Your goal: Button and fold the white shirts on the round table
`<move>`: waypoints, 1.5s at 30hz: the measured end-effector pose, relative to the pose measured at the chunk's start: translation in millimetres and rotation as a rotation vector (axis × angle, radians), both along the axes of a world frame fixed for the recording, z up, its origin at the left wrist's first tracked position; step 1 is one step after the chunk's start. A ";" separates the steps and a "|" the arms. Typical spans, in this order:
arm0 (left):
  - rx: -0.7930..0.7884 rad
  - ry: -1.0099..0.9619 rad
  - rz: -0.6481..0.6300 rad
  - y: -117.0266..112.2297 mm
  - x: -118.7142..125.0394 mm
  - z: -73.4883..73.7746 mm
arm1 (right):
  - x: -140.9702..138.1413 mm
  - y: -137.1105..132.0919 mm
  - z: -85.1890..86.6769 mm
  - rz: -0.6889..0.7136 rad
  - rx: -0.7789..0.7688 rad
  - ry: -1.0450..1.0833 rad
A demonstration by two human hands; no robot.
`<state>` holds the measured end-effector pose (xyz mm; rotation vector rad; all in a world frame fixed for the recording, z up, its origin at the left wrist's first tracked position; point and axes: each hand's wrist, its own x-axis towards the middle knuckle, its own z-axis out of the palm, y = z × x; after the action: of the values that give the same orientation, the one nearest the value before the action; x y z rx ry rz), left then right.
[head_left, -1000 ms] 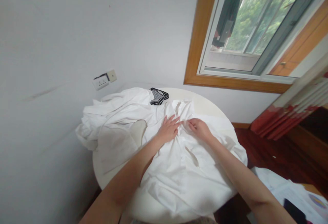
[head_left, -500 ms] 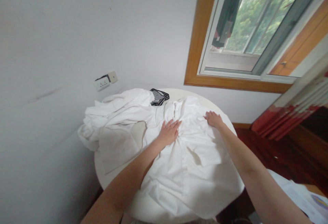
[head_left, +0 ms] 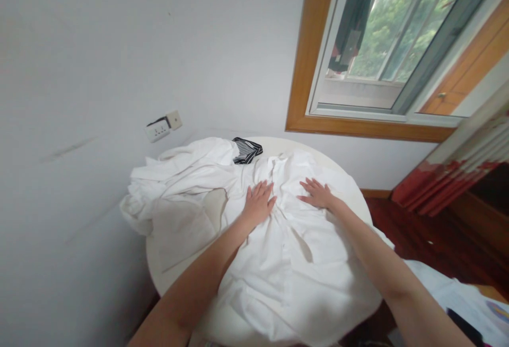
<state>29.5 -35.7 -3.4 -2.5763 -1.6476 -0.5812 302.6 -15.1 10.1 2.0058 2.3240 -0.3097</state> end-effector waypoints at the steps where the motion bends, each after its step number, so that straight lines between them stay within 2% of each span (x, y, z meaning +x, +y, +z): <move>1: 0.014 -0.006 0.041 0.2 0.0 -0.8 | 5.5 -5.9 0.6 0.001 -0.005 -0.002; 3: 0.024 -0.012 0.099 -0.4 1.1 -1.6 | 13.3 -17.7 5.6 0.012 -0.017 0.002; 6: -0.014 -0.003 0.109 -3.4 5.4 -0.5 | 10.9 -29.6 20.5 0.005 0.003 -0.015; 10: -0.050 0.006 0.091 -8.4 11.9 3.1 | -20.9 -24.1 31.9 -0.006 0.234 -0.032; 12: -0.046 0.001 0.087 -11.7 12.5 4.2 | -39.9 -13.9 25.7 0.001 0.263 0.026; 15: -0.052 0.007 0.064 -20.5 8.7 2.8 | -55.3 4.3 8.4 -0.024 0.170 0.040; 18: -0.063 0.014 0.029 -33.3 3.0 -1.3 | -51.7 20.2 -4.2 -0.001 0.158 0.039; 22: -0.070 0.029 0.023 -40.9 -0.1 2.0 | -44.3 27.8 -7.0 0.039 0.203 0.080; 26: -0.029 0.036 0.052 -15.4 1.5 25.3 | -58.6 22.1 -6.9 0.015 0.351 0.136; 28: 0.017 0.045 0.083 7.0 2.7 36.7 | -69.3 19.0 -9.0 0.079 0.433 0.173; 30: 0.095 0.034 0.122 29.1 3.8 41.1 | -77.5 16.6 -12.6 0.187 0.443 0.209; 32: 0.137 -0.012 0.183 46.7 4.1 36.7 | -82.1 14.3 -16.7 0.242 0.405 0.221; 35: 0.120 -0.130 0.241 63.3 1.0 21.0 | -84.0 11.0 -19.4 0.221 0.380 0.235; 38: 0.081 -0.269 0.170 74.0 -7.0 8.2 | -84.6 8.4 -16.3 0.205 0.373 0.299; 40: 0.051 -0.361 0.116 80.3 -12.7 4.6 | -85.7 6.5 -13.2 0.181 0.346 0.349; 43: 0.031 -0.435 0.127 86.7 -17.7 3.3 | -87.0 -0.3 -12.6 0.171 0.304 0.344; 45: 0.037 -0.407 0.152 86.8 -18.2 2.7 | -87.1 -9.4 -15.8 0.212 0.312 0.276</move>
<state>11.3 51.1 -0.7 -2.3908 -1.8950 -1.1727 215.5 -24.5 -5.8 1.9158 2.8883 -0.2364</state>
